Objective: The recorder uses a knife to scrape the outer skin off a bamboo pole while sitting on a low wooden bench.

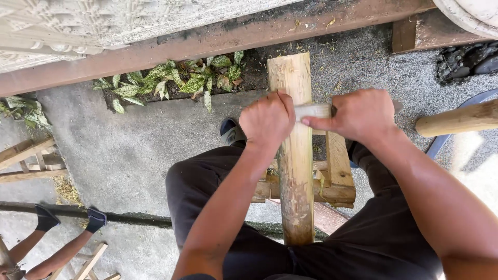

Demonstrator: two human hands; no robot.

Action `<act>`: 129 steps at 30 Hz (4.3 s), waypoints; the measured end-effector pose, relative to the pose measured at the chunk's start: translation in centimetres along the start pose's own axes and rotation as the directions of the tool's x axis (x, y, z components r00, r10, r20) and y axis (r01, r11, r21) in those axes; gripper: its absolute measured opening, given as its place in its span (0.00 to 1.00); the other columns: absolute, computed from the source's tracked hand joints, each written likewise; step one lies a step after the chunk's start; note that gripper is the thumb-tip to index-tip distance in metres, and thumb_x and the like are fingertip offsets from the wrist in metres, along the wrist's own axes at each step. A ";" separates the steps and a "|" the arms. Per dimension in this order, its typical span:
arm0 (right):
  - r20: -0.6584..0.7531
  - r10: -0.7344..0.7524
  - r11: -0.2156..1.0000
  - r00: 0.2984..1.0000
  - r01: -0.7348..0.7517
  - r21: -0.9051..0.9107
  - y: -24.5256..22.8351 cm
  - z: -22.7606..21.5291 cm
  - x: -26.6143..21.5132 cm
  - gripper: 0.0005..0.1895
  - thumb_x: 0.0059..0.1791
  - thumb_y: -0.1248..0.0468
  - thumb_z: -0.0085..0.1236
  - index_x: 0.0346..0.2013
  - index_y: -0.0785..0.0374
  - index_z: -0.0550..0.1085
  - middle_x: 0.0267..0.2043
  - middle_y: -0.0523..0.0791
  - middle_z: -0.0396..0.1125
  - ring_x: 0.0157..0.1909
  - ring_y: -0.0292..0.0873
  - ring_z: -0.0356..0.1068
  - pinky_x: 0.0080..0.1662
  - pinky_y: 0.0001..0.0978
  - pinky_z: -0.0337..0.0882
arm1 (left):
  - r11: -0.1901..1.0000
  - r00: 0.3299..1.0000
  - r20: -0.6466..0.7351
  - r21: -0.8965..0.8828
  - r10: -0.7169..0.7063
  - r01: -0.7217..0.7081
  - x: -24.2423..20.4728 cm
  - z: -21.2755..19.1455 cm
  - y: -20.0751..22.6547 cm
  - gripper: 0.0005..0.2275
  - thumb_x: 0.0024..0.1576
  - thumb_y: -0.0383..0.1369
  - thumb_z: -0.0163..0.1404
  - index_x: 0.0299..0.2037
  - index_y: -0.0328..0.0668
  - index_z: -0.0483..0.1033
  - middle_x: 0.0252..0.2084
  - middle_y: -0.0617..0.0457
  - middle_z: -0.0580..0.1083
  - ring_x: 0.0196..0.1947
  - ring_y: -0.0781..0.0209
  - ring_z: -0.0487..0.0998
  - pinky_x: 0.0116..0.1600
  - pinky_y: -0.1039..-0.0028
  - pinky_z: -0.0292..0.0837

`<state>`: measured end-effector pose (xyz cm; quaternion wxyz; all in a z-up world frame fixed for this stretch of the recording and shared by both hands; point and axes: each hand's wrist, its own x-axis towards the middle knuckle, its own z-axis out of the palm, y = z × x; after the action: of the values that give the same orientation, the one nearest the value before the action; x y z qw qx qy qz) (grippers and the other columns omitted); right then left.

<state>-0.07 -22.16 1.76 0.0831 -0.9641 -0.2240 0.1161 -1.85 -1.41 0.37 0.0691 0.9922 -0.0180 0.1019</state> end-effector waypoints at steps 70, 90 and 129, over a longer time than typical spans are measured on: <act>-0.154 -0.043 0.972 0.987 0.005 -0.237 1.6 -1.3 6.7 0.43 0.42 0.16 0.45 0.14 0.51 0.74 0.10 0.38 0.56 0.15 0.37 0.59 0.21 0.32 0.56 | 0.990 0.987 0.150 -0.117 -0.061 0.079 8.1 4.4 -2.7 0.23 0.66 0.39 0.37 0.13 0.53 0.67 0.08 0.63 0.57 0.05 0.73 0.51 0.09 0.72 0.46; -0.102 -0.004 0.946 0.995 -0.030 -0.322 -0.1 -1.6 4.0 0.44 0.42 0.17 0.45 0.08 0.52 0.65 0.08 0.34 0.47 0.12 0.33 0.45 0.21 0.29 0.43 | 0.963 0.989 0.144 -0.259 -0.041 0.078 4.9 4.2 -2.4 0.23 0.65 0.42 0.38 0.14 0.52 0.68 0.09 0.64 0.53 0.06 0.72 0.52 0.10 0.71 0.47; 0.187 0.347 0.880 0.919 -0.250 -0.404 0.2 -3.3 8.1 0.49 0.42 0.14 0.33 0.13 0.54 0.72 0.12 0.39 0.55 0.16 0.37 0.58 0.21 0.32 0.55 | 0.939 0.987 0.092 -0.308 -0.129 0.151 10.4 7.9 -1.7 0.24 0.65 0.44 0.37 0.14 0.55 0.69 0.14 0.59 0.58 0.13 0.64 0.55 0.19 0.68 0.53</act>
<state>7.92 -19.06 3.34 -0.1497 -0.9622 -0.0983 0.2052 10.02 -1.06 -5.37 0.2322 0.9704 0.0342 0.0572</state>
